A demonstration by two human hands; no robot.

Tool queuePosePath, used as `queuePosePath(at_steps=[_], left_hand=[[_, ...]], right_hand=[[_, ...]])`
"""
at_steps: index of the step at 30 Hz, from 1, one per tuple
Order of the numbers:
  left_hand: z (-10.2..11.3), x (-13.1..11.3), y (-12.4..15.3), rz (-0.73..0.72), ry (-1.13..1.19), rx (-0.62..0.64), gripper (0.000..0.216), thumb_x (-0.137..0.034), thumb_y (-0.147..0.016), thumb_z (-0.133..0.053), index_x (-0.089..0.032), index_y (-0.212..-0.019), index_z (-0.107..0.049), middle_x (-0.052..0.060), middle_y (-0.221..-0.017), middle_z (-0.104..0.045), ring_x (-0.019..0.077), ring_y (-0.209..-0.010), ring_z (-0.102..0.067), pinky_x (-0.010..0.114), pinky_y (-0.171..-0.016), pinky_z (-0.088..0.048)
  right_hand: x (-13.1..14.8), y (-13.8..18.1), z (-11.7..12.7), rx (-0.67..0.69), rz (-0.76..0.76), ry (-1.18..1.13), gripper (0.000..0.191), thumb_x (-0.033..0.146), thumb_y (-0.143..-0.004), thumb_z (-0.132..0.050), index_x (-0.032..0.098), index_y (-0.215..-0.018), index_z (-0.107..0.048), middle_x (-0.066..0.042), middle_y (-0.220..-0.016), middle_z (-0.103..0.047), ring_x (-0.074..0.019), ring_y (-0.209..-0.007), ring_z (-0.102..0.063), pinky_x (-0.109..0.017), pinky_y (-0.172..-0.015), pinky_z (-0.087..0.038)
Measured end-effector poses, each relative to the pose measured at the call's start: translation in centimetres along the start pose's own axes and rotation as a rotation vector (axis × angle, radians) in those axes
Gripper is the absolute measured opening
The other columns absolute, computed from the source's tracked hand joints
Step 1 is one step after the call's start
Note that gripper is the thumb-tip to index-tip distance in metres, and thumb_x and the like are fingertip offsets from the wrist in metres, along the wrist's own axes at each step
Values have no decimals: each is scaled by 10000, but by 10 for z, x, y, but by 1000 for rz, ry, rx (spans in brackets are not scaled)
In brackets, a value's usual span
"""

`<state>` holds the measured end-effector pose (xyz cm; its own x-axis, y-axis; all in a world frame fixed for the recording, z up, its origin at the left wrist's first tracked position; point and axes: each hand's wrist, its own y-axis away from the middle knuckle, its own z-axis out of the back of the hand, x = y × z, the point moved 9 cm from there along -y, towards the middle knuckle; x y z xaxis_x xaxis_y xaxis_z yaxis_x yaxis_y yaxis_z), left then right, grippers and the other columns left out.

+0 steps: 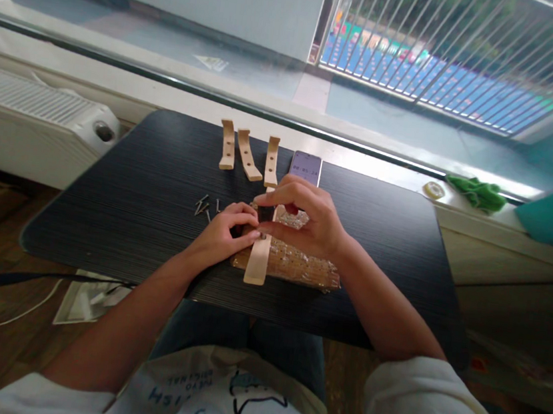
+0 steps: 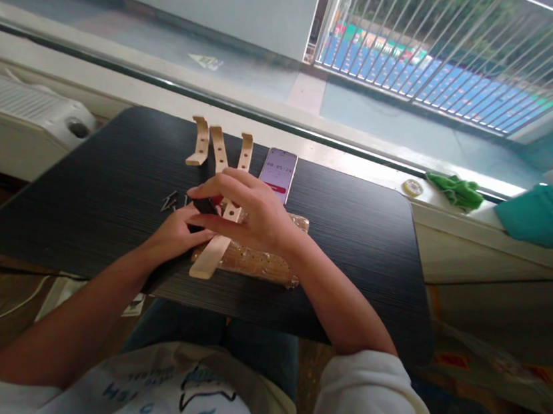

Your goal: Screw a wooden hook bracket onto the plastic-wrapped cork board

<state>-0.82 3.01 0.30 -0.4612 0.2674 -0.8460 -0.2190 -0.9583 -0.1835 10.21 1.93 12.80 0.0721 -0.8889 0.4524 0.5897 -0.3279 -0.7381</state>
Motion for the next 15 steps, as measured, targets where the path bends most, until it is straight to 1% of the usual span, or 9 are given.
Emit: queuePosePath(at_steps=[4, 9, 12, 15], left_hand=[[0, 4, 0, 18, 7, -8, 162, -343, -758, -635, -184, -776, -660, 49, -961, -638, 245, -970, -587, 382, -899, -478], [-1, 2, 0, 12, 8, 4, 171, -344, -770, -621, -179, -790, -661, 49, -963, -633, 239, -959, -584, 381, -910, -471], [0, 0, 0, 6, -6, -6, 190, -350, -765, -615, -181, -825, -677, 49, -968, -642, 237, -960, -579, 370, -897, -477], [0, 0, 0, 4, -19, -13, 195, -347, -757, -612, -181, -826, -687, 46, -960, -644, 231, -940, -580, 358, -873, -486]], right_hand=[[2, -1, -3, 104, -15, -23, 183, 147, -877, -576, 128, -1059, -591, -28, -895, -625, -86, -807, -560, -221, -672, -475], [-4, 1, -7, 173, -94, -94, 202, 133, -893, -532, 134, -1094, -550, -50, -1007, -630, -47, -712, -507, -195, -615, -445], [-7, 4, -11, 192, -166, -161, 206, 106, -905, -487, 123, -1109, -508, -45, -976, -631, -28, -651, -467, -175, -571, -413], [-8, 4, -13, 196, -195, -209, 209, 77, -901, -472, 110, -1106, -493, -39, -964, -630, -18, -632, -446, -167, -556, -391]])
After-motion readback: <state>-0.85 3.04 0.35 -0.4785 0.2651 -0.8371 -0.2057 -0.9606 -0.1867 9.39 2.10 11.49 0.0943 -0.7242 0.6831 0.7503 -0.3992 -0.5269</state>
